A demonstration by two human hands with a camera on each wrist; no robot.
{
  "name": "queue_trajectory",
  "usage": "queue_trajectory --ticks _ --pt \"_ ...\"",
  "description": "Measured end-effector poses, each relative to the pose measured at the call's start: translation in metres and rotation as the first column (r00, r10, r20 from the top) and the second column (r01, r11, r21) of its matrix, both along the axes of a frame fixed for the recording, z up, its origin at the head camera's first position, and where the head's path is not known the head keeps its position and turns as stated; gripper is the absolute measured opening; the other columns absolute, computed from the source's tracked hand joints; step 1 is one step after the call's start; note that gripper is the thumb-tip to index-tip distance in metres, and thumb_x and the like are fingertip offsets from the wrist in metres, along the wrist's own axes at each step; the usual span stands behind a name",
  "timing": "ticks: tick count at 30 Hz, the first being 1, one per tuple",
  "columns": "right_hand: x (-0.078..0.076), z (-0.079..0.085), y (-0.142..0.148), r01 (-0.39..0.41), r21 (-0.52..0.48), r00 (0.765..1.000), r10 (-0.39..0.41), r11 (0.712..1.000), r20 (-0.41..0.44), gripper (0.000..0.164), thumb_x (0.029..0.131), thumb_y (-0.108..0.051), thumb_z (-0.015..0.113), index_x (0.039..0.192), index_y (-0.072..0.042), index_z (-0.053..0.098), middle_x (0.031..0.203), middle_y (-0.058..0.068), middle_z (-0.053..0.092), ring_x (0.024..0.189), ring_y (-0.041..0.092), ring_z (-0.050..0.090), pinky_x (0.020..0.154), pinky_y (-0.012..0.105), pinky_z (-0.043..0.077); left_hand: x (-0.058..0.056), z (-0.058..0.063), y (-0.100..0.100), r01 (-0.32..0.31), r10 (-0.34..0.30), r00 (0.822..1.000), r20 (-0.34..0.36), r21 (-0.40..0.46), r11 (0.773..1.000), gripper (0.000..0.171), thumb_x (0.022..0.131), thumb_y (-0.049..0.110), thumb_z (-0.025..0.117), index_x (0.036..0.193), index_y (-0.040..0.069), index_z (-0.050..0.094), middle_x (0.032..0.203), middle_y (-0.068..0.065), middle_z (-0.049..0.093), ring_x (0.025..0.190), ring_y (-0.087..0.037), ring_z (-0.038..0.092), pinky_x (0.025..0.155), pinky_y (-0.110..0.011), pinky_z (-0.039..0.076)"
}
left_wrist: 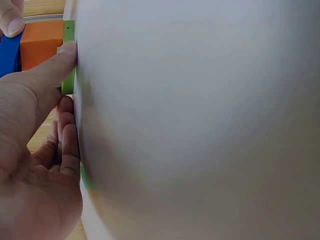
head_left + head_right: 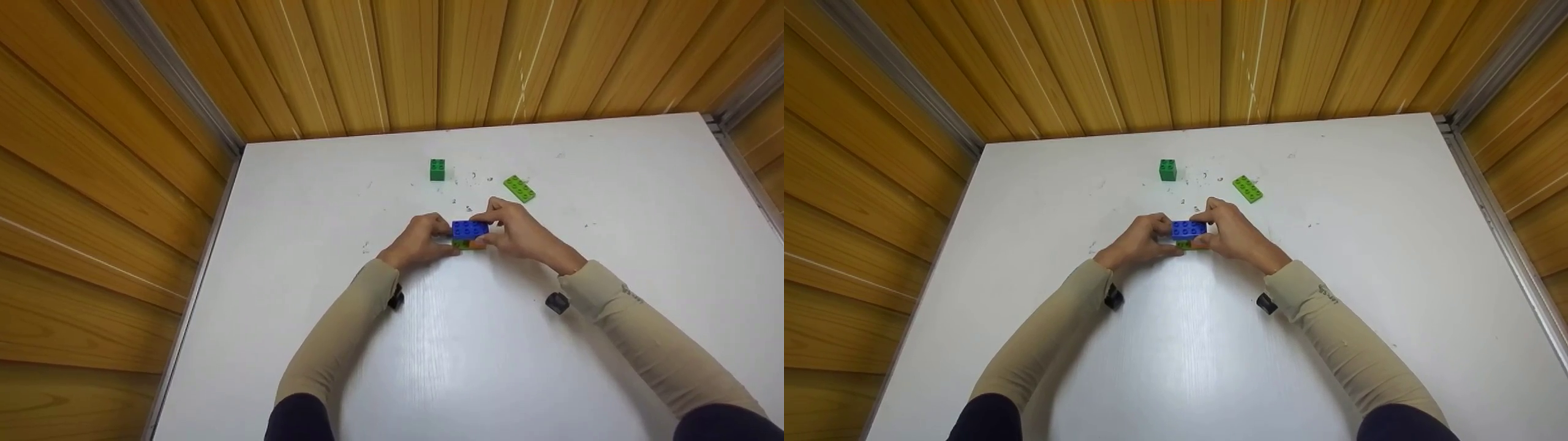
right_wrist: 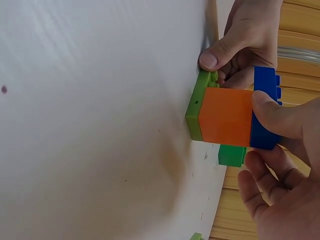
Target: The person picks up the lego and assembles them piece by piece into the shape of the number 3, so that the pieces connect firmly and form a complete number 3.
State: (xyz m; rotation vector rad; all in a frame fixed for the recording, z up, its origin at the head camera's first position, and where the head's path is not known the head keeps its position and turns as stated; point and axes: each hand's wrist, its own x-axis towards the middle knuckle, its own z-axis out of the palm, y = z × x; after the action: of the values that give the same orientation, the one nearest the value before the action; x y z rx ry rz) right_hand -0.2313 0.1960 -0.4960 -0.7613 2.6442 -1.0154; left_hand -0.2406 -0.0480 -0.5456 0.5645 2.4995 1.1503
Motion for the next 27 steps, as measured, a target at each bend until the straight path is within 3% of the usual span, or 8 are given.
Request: queue_trajectory --ticks 6,12,18,27 --pt "-0.001 -0.002 0.001 0.016 -0.036 1.0 -0.017 0.999 -0.015 0.044 0.089 -0.012 0.088 0.13 -0.004 0.077 0.092 0.013 0.051 0.088 0.023 0.043 0.073 0.032 0.031 -0.002 0.0 0.0 0.014 -0.014 1.0 -0.017 0.021 1.0 0.038 0.089 0.02 0.09 0.123 0.006 0.081 0.115 -0.001 0.07 0.106 -0.012 0.062 0.102 -0.028 0.053" --pt "0.0 -0.008 0.0 0.037 -0.064 0.999 -0.036 0.997 0.016 0.046 0.089 -0.013 0.089 0.133 -0.006 0.076 0.095 0.013 0.053 0.098 0.027 0.051 0.082 0.035 0.04 0.001 -0.002 -0.002 -0.012 0.012 1.0 -0.016 0.024 1.0 0.038 0.089 0.021 0.09 0.123 0.007 0.081 0.112 0.002 0.07 0.104 -0.012 0.062 0.103 -0.03 0.052" --pt "0.002 -0.008 0.001 0.053 -0.071 0.998 -0.051 0.996 0.026 0.047 0.089 -0.011 0.088 0.134 -0.007 0.075 0.102 0.011 0.057 0.108 0.032 0.059 0.094 0.044 0.05 0.001 -0.001 -0.002 -0.013 0.014 1.0 -0.017 0.022 1.0 0.038 0.09 0.022 0.09 0.123 0.008 0.081 0.112 0.003 0.068 0.106 -0.012 0.062 0.104 -0.031 0.053" --pt "0.004 -0.011 0.003 0.054 -0.082 0.998 -0.051 0.995 0.031 0.051 0.091 -0.011 0.086 0.138 -0.001 0.07 0.12 0.013 0.065 0.119 0.033 0.063 0.099 0.049 0.052 0.002 0.002 -0.002 -0.003 0.003 1.0 0.001 0.01 1.0 0.038 0.089 0.022 0.09 0.123 0.01 0.081 0.113 0.005 0.069 0.108 -0.01 0.063 0.109 -0.03 0.052"
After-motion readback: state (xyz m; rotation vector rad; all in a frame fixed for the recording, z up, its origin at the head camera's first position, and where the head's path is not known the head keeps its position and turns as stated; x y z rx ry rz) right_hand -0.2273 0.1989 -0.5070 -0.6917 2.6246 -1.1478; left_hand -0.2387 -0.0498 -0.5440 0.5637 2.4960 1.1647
